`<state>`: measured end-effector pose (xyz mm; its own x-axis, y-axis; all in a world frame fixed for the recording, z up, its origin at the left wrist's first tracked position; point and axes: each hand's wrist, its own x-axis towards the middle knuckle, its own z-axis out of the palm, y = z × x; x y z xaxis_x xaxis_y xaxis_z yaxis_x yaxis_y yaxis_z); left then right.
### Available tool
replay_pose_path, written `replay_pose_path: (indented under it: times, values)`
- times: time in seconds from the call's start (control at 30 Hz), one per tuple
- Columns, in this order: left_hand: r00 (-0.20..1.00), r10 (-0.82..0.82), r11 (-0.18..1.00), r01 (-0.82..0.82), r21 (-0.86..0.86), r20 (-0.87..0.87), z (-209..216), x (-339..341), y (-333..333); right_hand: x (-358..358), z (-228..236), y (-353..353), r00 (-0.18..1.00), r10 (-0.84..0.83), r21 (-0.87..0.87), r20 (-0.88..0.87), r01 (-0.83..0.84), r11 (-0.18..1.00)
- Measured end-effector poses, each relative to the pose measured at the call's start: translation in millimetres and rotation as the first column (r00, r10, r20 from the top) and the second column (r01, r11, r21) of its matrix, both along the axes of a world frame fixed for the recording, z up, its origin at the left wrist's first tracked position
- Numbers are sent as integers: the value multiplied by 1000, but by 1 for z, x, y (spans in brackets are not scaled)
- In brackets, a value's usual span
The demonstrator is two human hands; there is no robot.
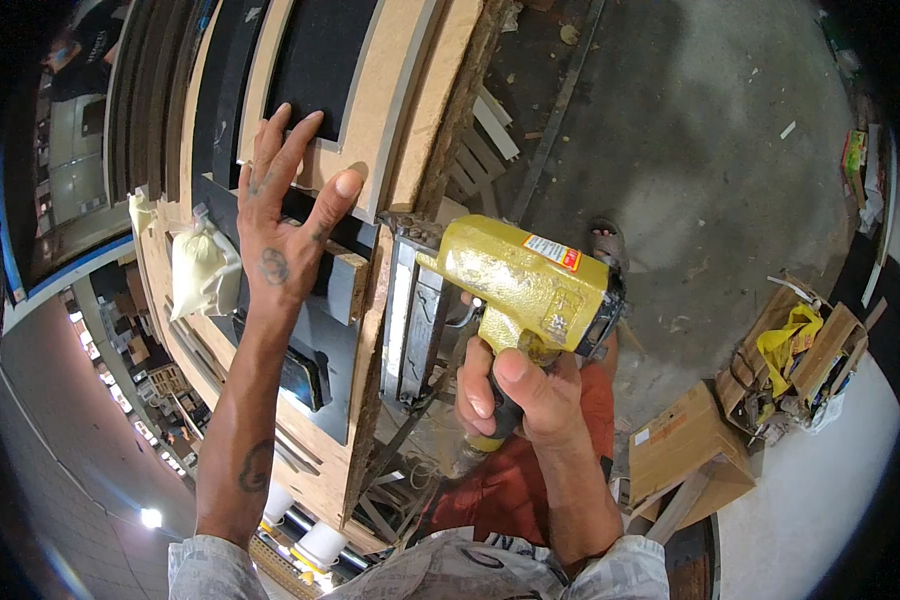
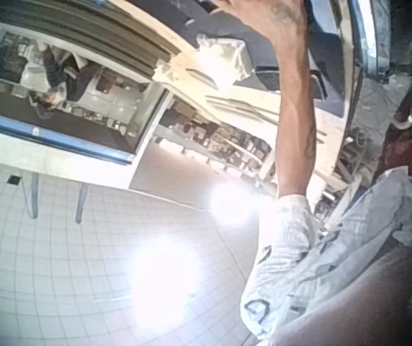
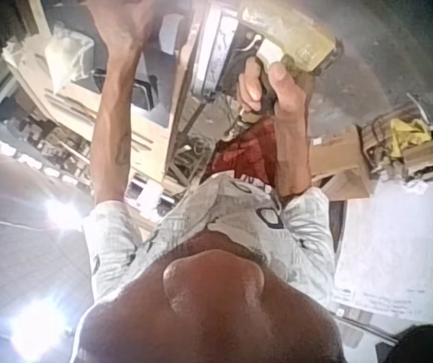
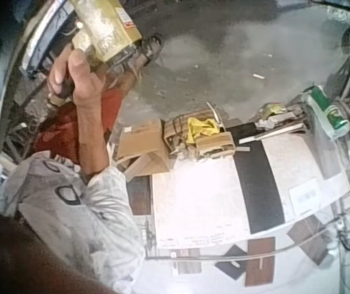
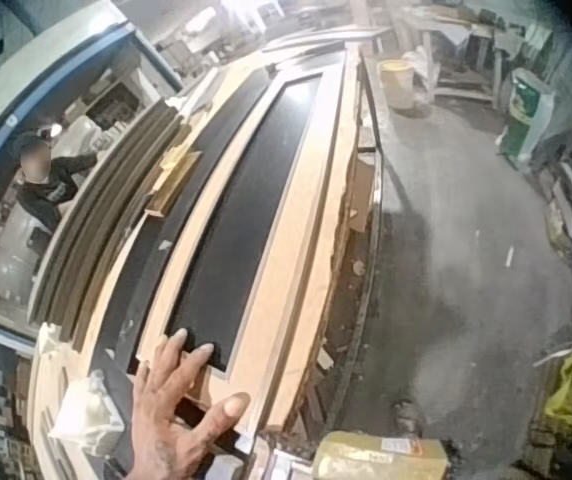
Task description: Assembling a furniture frame by nailing wood pieces and applying glue.
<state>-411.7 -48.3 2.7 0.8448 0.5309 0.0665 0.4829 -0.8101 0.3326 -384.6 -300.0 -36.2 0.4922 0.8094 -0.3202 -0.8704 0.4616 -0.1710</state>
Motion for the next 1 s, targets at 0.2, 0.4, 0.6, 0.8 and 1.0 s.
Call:
replay_pose_path:
  times: [0.2, 0.4, 0.6, 0.8, 1.0]
  values:
    - [1000, -3, 1000, 3, 7, -16, 0, -1, 1, -2, -6, 0, 1000, 4, 11, 3, -4, 1000]
    - [999, -30, 998, 32, 61, -31, -2, -2, 2, -3, -6, 0, 1000, 7, 15, 24, -7, 1000]
    - [1000, -15, 999, 15, 52, -2, -2, -1, 0, -4, -7, 0, 1000, 5, 55, -14, -4, 998]
    - [998, -35, 995, 39, 92, -48, -2, -2, 1, -4, -4, 1, 999, 13, 44, -32, -12, 999]
    - [997, -50, 991, 56, 123, -55, -2, -2, 1, -5, -6, 1, 999, 5, 66, -41, -3, 998]
